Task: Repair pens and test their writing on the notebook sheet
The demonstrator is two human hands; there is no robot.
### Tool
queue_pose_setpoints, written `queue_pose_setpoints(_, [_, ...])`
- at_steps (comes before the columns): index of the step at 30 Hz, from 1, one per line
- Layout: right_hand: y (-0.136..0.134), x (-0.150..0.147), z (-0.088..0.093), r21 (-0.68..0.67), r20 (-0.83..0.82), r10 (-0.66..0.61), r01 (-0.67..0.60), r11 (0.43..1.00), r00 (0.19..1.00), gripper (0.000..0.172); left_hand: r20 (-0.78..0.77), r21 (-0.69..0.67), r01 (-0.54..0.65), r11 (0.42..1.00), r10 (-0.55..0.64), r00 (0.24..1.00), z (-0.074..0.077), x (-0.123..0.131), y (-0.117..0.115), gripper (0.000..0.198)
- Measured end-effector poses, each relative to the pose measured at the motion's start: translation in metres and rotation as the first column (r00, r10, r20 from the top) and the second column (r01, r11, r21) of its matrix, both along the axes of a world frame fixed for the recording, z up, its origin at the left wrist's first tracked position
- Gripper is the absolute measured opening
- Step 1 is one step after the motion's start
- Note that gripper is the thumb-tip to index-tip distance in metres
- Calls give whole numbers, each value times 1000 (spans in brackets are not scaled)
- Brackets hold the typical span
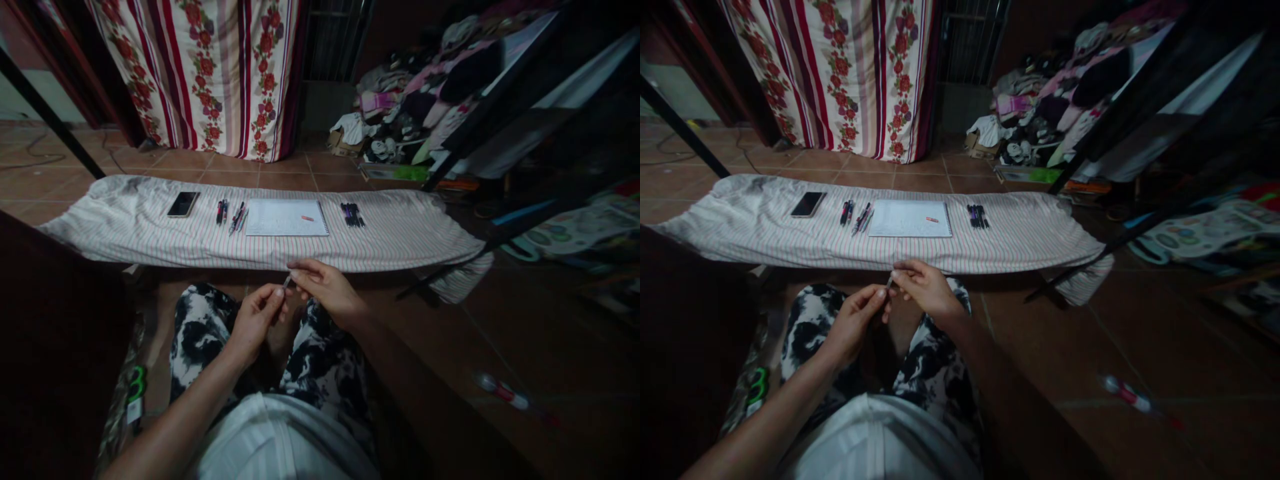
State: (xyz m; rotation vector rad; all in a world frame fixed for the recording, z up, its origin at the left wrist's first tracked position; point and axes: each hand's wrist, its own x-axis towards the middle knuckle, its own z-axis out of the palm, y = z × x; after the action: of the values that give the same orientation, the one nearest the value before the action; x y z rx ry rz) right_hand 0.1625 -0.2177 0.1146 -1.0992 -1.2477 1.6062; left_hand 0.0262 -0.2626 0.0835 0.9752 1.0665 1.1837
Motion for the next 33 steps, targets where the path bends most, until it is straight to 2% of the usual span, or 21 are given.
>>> queue_pose_setpoints(3, [0,-5,-2,-50,-40,-4,2,999,999,24,13,-1,12,1000,-12,1000,2,1,1,24])
queue_pose_setpoints(6, [1,-6,-3,-140,-153,-49,27,990,987,24,28,-7,6,1000,-6,1000,4,1,1,23])
queue_pose_setpoints(10, [4,-1,-2,-377,-412,-103,-66,924,905,51,38,-38,-31,999,33,999,4,-2,1,23])
queue_pose_setpoints(12, [4,2,-2,-408,-505,-104,-131,903,857,59,46,-45,-54,998,56,997,3,-5,1,23])
queue_pose_setpoints(17, [2,-1,-9,-329,-560,-40,-178,927,827,61,145,-68,-49,996,58,988,1,-10,3,24])
queue_pose_setpoints(20, [0,-5,-13,-280,-529,1,-176,944,849,53,209,-83,-42,996,59,976,2,-11,4,23])
queue_pose_setpoints(23, [-2,-9,-15,-215,-439,4,-110,970,898,32,231,-83,-37,996,55,972,2,-10,5,22])
queue_pose_setpoints(25, [-4,-11,-15,-157,-379,15,-80,984,925,25,229,-78,-29,997,46,972,2,-9,5,22])
queue_pose_setpoints(28, [-6,-13,-15,-99,-321,38,-74,992,946,24,221,-73,-30,997,45,974,3,-6,6,21])
queue_pose_setpoints(33, [-7,-13,-16,-32,-224,-44,38,999,974,24,187,-46,-51,998,58,981,2,-3,7,23])
